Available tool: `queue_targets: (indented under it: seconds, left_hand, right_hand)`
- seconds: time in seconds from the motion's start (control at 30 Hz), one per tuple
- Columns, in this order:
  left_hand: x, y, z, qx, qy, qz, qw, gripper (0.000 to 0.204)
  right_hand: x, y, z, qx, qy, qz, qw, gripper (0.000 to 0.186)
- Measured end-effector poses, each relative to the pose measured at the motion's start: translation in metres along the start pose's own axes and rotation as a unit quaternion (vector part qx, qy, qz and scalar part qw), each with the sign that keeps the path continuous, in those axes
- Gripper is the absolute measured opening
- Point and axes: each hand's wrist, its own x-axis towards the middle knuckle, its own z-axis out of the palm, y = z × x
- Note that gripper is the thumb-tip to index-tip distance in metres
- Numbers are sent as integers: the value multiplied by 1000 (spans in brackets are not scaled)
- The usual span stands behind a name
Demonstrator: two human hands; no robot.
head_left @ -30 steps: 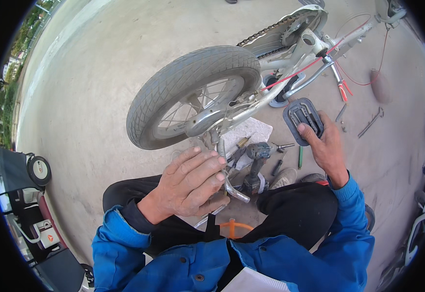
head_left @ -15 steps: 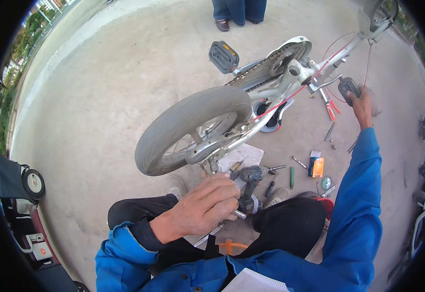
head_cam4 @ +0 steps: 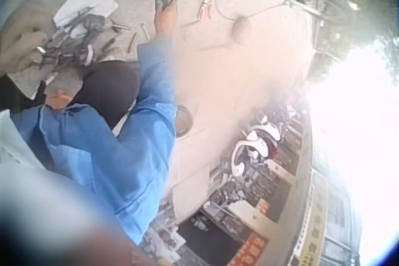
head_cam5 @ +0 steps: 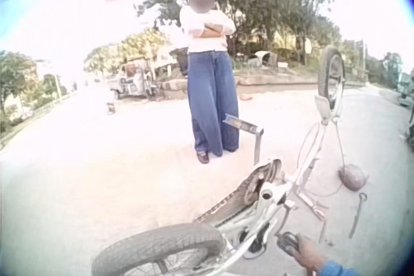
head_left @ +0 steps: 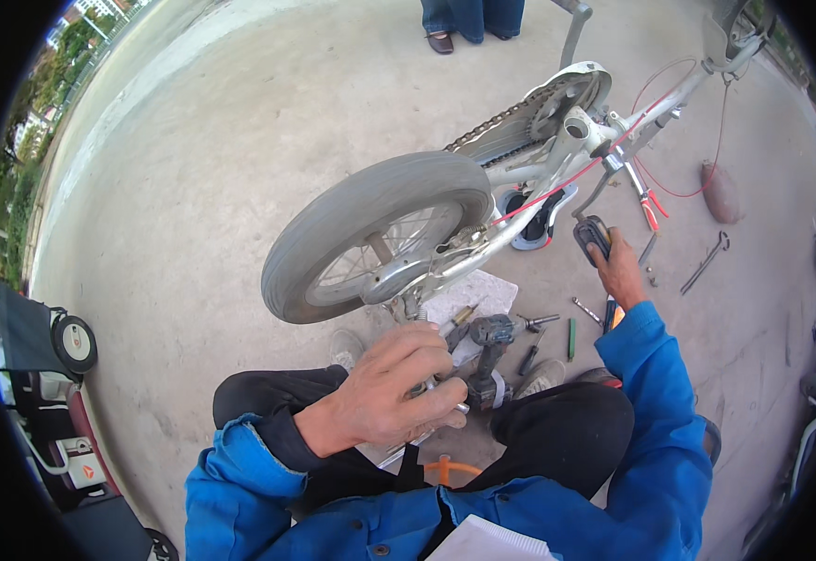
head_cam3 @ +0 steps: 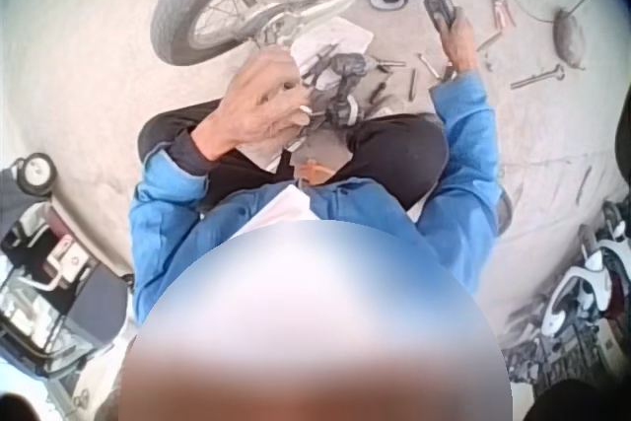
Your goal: The person applies lubricant to the bicycle chain using a syringe while rotating the rear wheel. They then use a cordless drill to spin the wheel and continue applying lubricant to the chain and pedal area.
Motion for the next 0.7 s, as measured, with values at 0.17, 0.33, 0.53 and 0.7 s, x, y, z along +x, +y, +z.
queue_targets:
  seconds: [0.17, 0.33, 0.53, 0.7]
  left_hand:
    - [1, 0, -1, 20, -7, 9, 1000, 43]
    - [-4, -4, 4, 12, 6, 12, 1000, 42]
    - [-7, -5, 7, 35, 11, 20, 999, 40]
    - [-1, -5, 2, 18, -3, 20, 1000, 39]
  right_hand:
    - [87, 36, -169, 100, 225, 62, 967, 43]
    - [-12, -79, -202, 147, 262, -74, 951, 42]
    - [-77, -84, -10, 101, -23, -100, 990, 43]
    - [39, 33, -35, -112, 179, 2, 977, 37]
